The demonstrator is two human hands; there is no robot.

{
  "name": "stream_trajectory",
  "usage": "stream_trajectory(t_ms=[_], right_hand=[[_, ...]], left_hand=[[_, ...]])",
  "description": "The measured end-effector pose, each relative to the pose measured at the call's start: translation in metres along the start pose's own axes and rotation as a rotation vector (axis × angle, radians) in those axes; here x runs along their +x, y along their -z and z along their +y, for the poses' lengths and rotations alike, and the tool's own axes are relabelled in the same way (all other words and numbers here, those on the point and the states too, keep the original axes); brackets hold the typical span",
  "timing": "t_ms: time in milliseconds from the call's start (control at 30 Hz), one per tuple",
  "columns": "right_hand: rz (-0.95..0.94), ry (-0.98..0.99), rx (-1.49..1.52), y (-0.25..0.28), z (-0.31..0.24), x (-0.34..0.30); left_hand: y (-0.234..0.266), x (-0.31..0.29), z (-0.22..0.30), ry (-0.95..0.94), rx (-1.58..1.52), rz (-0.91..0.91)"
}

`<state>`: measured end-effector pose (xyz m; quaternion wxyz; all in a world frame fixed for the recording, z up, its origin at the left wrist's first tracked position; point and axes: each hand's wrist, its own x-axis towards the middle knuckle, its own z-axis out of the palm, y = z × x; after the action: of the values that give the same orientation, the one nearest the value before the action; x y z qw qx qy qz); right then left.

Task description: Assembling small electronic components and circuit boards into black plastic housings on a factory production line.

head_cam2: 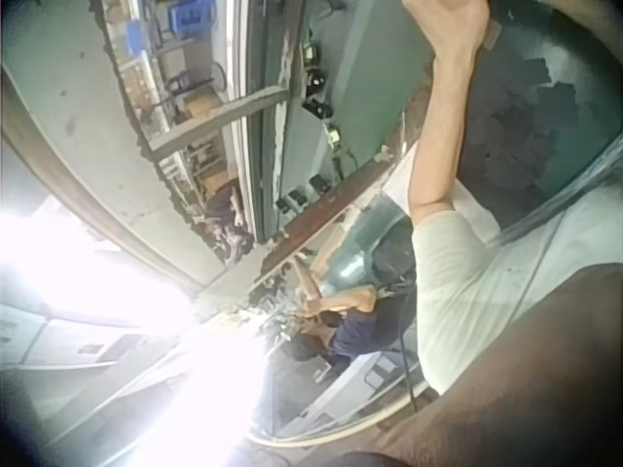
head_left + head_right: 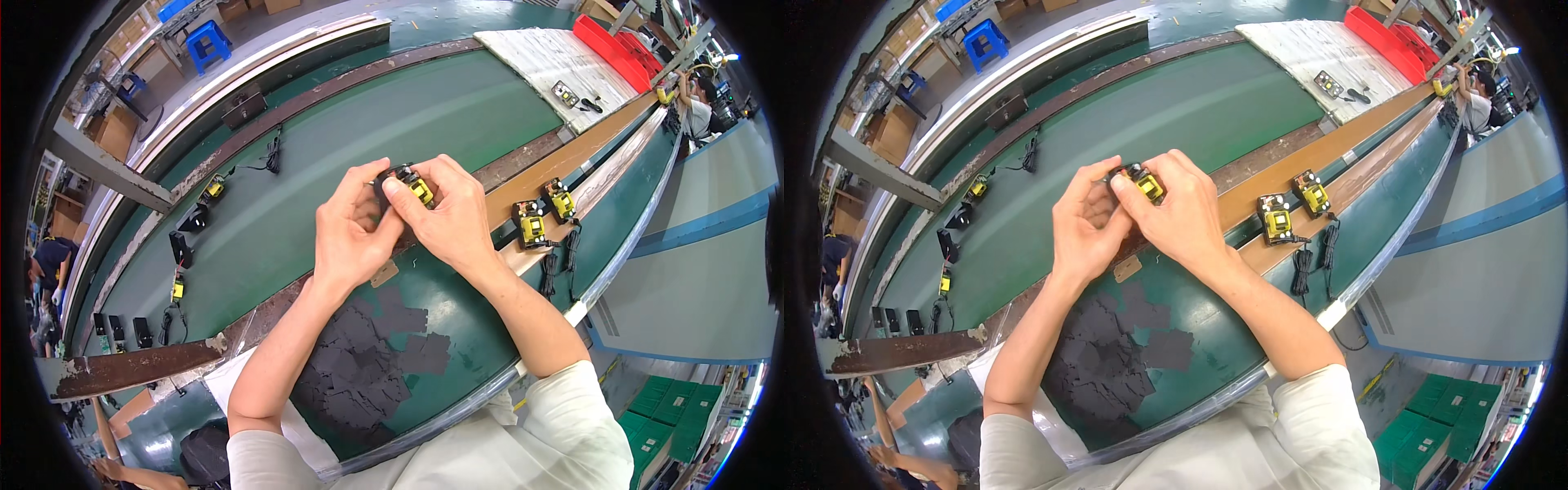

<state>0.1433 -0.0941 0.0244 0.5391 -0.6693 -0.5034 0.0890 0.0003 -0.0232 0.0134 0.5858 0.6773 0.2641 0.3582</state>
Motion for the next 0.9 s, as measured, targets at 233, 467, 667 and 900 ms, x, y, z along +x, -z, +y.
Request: stream_trajectory(t_ms=[233,467,667,900], right_hand=[[0.000,0.249,-0.222,-0.008,0.000,-0.011],[-0.271,-0.085,0.215,-0.005,-0.005,-0.006],[-0.291,-0.265,0.642,-0.009,0.001,-0.010],[-0.346,-0.330,0.656,-0.003,0.003,-0.002]], left_hand=[[-0.005,0.001,-0.006,0.023,-0.399,0.035],[0.014,0.012,-0.015,0.050,-0.454,0.073],[0.011,0.011,-0.016,0.071,-0.490,-0.054],[0.008,0.007,-0.018,0.007,-0.347,-0.034]])
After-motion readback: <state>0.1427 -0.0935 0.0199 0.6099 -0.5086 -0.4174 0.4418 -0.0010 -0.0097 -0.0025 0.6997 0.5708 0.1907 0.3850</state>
